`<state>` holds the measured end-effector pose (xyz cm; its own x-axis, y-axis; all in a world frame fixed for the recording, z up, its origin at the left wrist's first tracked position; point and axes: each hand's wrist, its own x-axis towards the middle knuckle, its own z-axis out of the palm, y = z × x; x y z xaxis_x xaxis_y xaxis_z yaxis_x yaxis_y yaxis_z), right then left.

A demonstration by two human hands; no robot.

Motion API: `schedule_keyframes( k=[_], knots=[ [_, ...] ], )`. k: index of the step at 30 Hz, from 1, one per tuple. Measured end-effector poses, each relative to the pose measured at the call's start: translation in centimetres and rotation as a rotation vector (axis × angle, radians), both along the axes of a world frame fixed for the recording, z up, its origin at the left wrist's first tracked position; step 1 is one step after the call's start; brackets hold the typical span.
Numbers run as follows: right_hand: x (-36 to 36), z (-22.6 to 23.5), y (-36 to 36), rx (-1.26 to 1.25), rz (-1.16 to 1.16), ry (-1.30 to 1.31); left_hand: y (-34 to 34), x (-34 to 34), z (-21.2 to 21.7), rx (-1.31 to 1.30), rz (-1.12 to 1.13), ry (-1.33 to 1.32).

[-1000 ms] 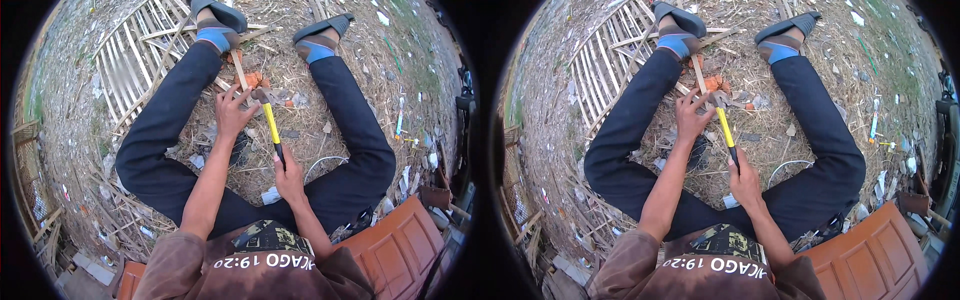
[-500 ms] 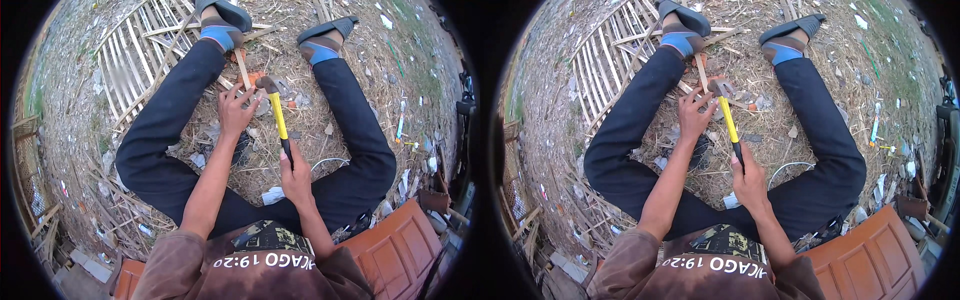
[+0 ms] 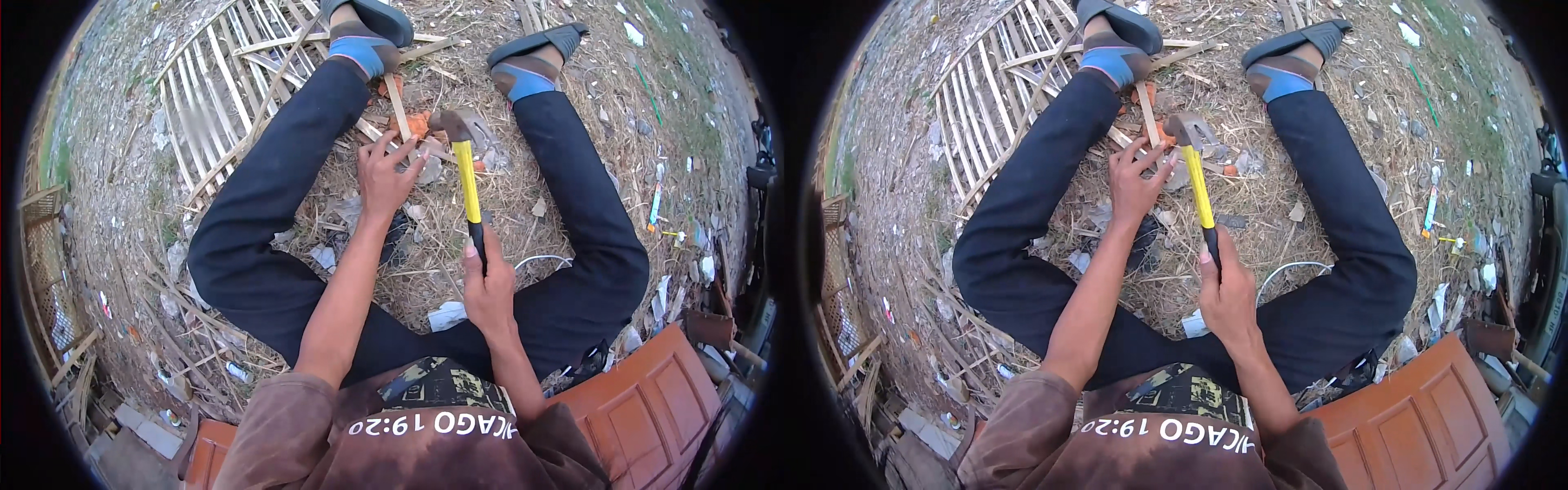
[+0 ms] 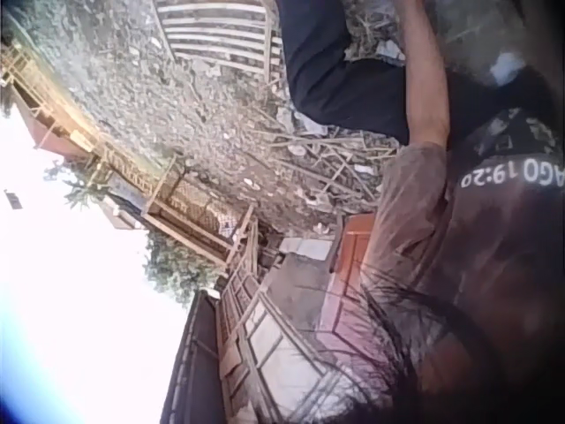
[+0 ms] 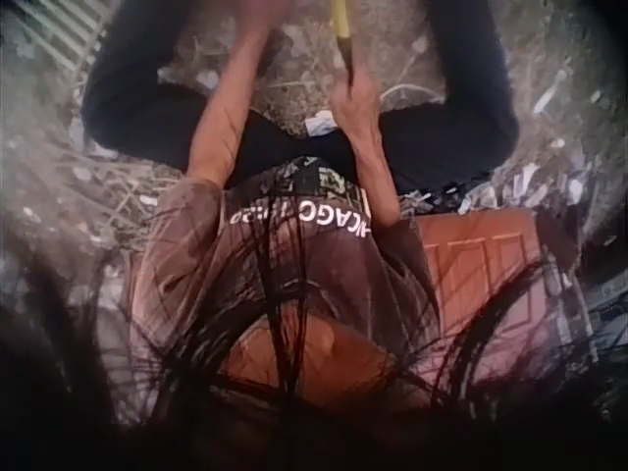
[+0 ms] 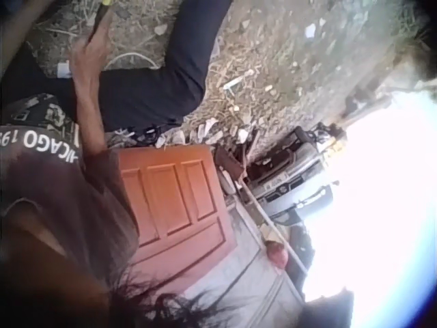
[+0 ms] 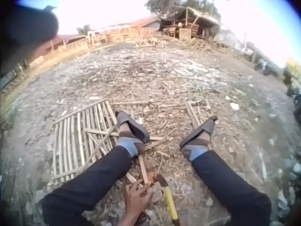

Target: The person uses a hammer to nail a thin wooden strip into a larger wooden frame, then picks up a small nail from the ground to continue the assembly.

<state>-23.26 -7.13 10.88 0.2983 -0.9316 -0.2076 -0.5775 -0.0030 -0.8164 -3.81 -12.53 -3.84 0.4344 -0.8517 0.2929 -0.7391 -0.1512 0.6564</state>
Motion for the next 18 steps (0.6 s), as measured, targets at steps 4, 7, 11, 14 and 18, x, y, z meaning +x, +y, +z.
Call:
schedule_keyframes(
  k=[4, 7, 11, 14, 18],
  knots=[
    [-0.5, -1.3, 0.7, -0.036, -0.063, -0.097, -0.4, 0.0, 0.0, -0.014, 0.003, 0.008],
    [-0.2, -3.3, 0.7, 0.034, 0.076, 0.083, 0.2, 0.5, 0.0, -0.012, -0.018, -0.026],
    [0.1, -0.5, 0.0, 0.032, -0.052, -0.085, 0.0, 0.1, -0.2, -0.021, 0.004, -0.037],
    [-0.1, -1.2, 0.4, 0.047, -0.107, -0.121, -0.2, -0.2, 0.0, -0.006, 0.008, -0.018],
    [0.1, -4.3, 0.8, 0.065, 0.087, 0.062, 0.2, 0.4, -0.7, -0.010, -0.013, -0.036]
  ],
)
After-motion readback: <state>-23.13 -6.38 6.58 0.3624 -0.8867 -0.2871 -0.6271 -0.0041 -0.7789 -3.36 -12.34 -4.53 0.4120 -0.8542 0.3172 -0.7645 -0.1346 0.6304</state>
